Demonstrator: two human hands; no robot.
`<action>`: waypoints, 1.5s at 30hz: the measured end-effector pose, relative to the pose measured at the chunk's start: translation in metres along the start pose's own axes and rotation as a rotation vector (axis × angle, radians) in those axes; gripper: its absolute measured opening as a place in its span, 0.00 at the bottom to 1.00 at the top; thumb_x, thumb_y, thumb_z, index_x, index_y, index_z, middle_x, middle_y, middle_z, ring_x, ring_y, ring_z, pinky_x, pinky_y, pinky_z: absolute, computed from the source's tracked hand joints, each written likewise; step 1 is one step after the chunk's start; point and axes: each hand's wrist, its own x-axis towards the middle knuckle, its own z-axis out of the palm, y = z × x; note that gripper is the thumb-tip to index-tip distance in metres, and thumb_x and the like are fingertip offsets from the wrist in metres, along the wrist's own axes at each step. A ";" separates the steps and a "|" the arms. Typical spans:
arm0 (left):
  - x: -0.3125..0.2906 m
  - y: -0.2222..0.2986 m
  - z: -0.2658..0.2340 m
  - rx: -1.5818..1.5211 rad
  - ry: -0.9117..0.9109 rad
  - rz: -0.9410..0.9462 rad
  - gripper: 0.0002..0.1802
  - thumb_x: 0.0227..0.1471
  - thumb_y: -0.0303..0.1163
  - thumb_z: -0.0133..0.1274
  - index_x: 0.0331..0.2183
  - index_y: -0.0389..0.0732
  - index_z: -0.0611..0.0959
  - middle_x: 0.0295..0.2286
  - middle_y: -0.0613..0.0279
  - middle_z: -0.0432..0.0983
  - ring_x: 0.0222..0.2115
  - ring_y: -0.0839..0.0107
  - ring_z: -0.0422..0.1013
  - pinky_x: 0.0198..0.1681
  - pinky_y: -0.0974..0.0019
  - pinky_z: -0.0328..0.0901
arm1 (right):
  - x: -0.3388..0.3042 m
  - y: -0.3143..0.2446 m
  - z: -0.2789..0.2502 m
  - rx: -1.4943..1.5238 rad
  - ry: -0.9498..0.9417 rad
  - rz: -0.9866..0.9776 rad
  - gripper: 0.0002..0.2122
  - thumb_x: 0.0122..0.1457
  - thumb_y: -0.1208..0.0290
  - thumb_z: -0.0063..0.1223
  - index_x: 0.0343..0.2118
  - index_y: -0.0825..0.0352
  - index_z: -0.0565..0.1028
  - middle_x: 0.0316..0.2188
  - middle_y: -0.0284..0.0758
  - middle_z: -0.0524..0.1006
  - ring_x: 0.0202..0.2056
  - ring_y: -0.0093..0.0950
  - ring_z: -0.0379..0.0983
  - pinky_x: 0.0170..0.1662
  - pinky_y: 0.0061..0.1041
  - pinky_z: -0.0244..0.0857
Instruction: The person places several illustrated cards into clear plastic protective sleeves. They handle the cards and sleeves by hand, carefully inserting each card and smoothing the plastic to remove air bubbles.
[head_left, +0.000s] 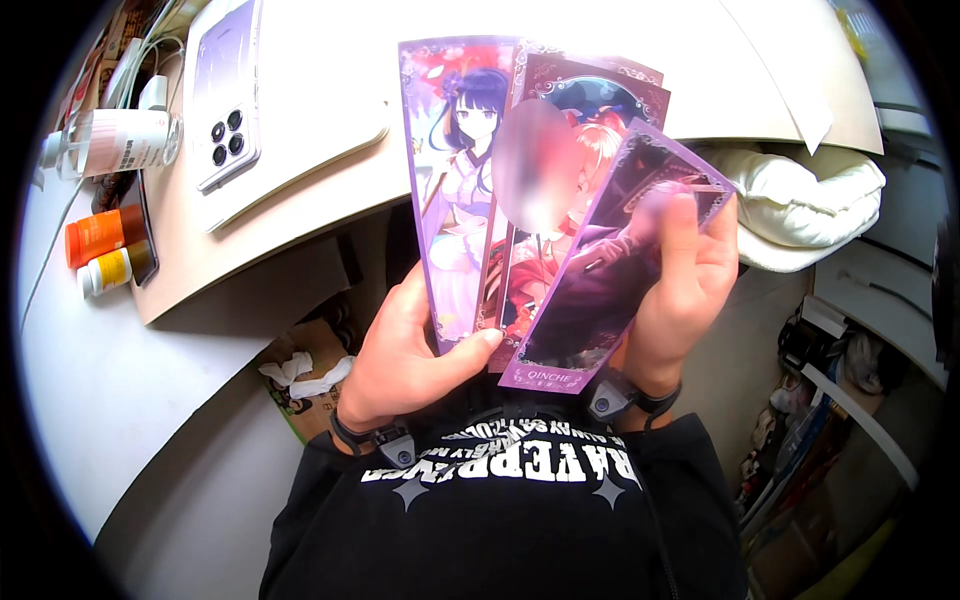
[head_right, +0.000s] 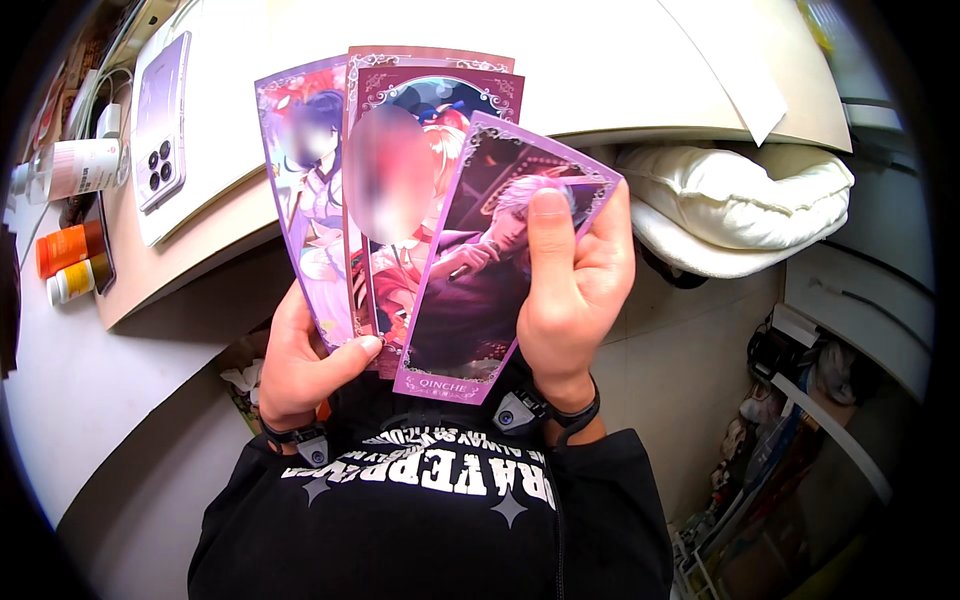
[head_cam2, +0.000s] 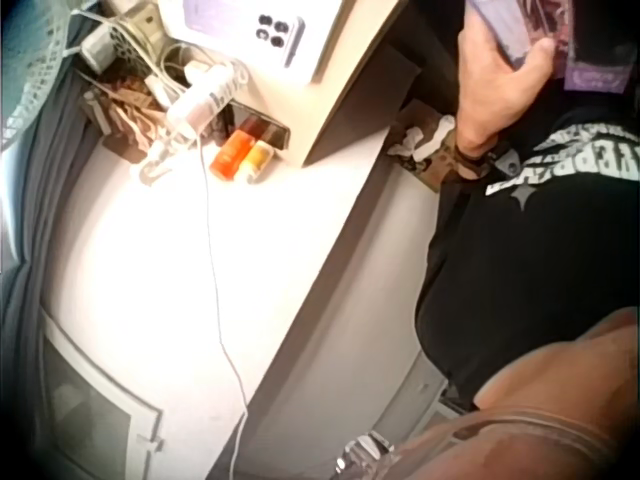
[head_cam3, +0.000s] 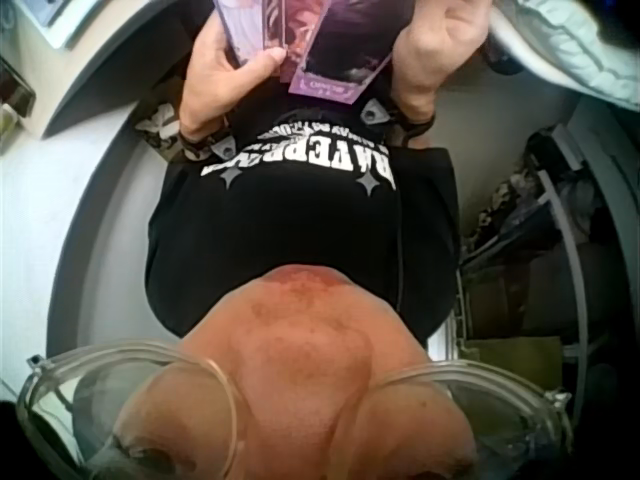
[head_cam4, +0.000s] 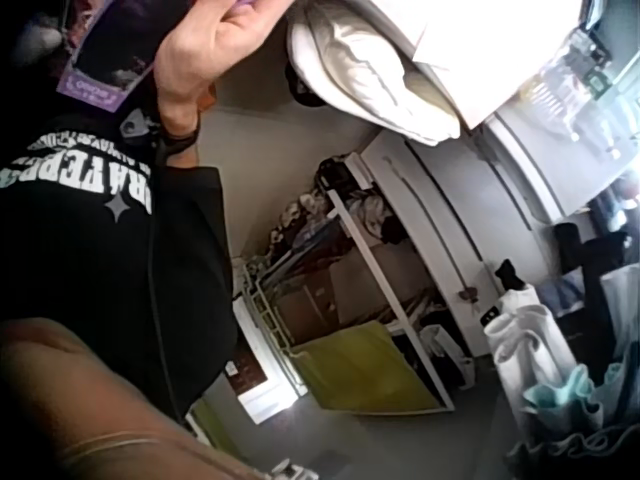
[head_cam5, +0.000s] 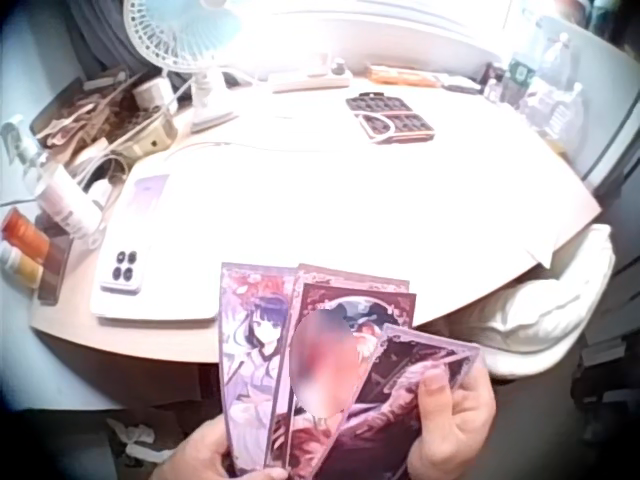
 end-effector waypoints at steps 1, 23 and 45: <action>0.000 -0.003 -0.002 0.067 -0.007 0.012 0.33 0.49 0.23 0.59 0.56 0.29 0.67 0.43 0.59 0.76 0.43 0.75 0.71 0.50 0.68 0.65 | 0.000 0.001 0.000 -0.007 -0.010 0.004 0.08 0.68 0.76 0.46 0.46 0.71 0.69 0.36 0.31 0.76 0.34 0.14 0.70 0.39 0.15 0.64; 0.013 -0.004 0.003 0.436 -0.510 -0.007 0.30 0.59 0.36 0.53 0.56 0.30 0.63 0.27 0.41 0.73 0.26 0.45 0.71 0.30 0.55 0.65 | -0.001 0.009 0.006 0.041 0.030 -0.005 0.23 0.65 0.80 0.41 0.63 0.73 0.55 0.42 0.39 0.74 0.40 0.19 0.70 0.48 0.19 0.63; 0.013 -0.004 -0.012 -0.236 0.377 0.524 0.24 0.62 0.41 0.45 0.52 0.32 0.67 0.46 0.37 0.72 0.48 0.55 0.71 0.54 0.55 0.64 | -0.012 0.004 -0.004 -0.050 -0.249 0.142 0.34 0.57 0.88 0.49 0.65 0.73 0.48 0.47 0.46 0.74 0.45 0.27 0.75 0.50 0.24 0.67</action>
